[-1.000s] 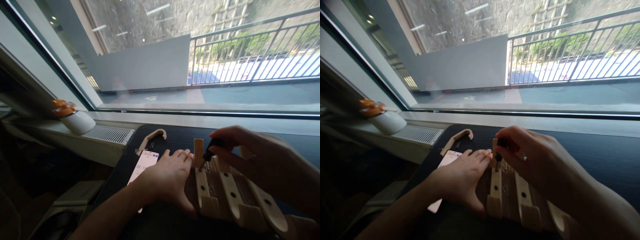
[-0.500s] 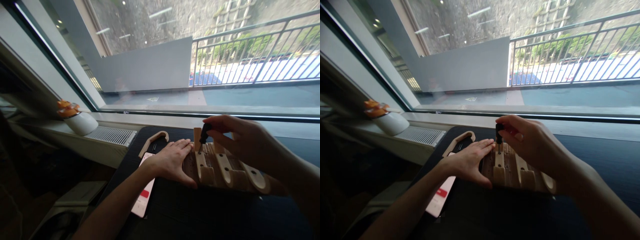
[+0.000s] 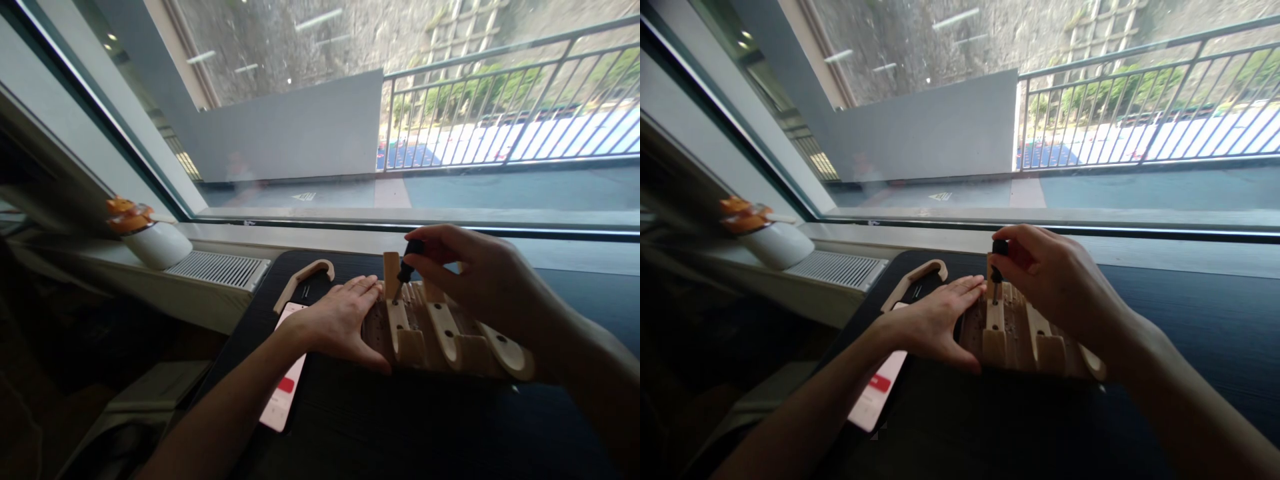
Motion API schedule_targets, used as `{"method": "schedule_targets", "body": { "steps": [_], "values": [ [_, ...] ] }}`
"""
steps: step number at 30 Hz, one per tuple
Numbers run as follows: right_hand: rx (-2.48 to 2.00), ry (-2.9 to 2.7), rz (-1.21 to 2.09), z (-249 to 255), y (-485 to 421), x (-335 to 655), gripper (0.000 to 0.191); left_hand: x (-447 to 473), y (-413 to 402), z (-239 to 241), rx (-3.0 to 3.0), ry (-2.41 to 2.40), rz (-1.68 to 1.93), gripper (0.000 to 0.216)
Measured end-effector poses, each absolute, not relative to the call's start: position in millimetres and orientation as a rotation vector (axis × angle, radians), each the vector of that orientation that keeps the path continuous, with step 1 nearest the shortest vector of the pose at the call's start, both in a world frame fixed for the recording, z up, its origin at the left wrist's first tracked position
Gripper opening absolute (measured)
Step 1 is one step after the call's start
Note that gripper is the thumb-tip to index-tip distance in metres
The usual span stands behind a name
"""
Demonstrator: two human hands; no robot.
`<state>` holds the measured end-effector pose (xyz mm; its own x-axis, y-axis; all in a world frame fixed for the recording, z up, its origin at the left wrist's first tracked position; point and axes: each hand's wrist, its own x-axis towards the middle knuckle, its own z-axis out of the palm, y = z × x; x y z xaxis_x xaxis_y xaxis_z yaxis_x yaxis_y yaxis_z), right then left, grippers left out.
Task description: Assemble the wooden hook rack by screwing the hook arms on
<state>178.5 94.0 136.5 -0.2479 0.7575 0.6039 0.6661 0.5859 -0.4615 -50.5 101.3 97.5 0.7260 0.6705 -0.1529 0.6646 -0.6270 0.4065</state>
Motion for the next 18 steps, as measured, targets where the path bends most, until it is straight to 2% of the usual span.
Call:
{"method": "schedule_targets", "body": {
  "steps": [7, 18],
  "values": [
    [-1.119, -2.057, 0.088, 140.4, 89.1, 171.4, 0.035, -50.5, 99.7, 99.8, 2.486, 1.023, 0.018, 0.125],
    [-1.130, -2.027, 0.149, 142.0, 89.9, 175.7, 0.030, -51.4, 100.1, 98.1, 2.489, 1.001, 0.032, 0.123]
  ]
}}
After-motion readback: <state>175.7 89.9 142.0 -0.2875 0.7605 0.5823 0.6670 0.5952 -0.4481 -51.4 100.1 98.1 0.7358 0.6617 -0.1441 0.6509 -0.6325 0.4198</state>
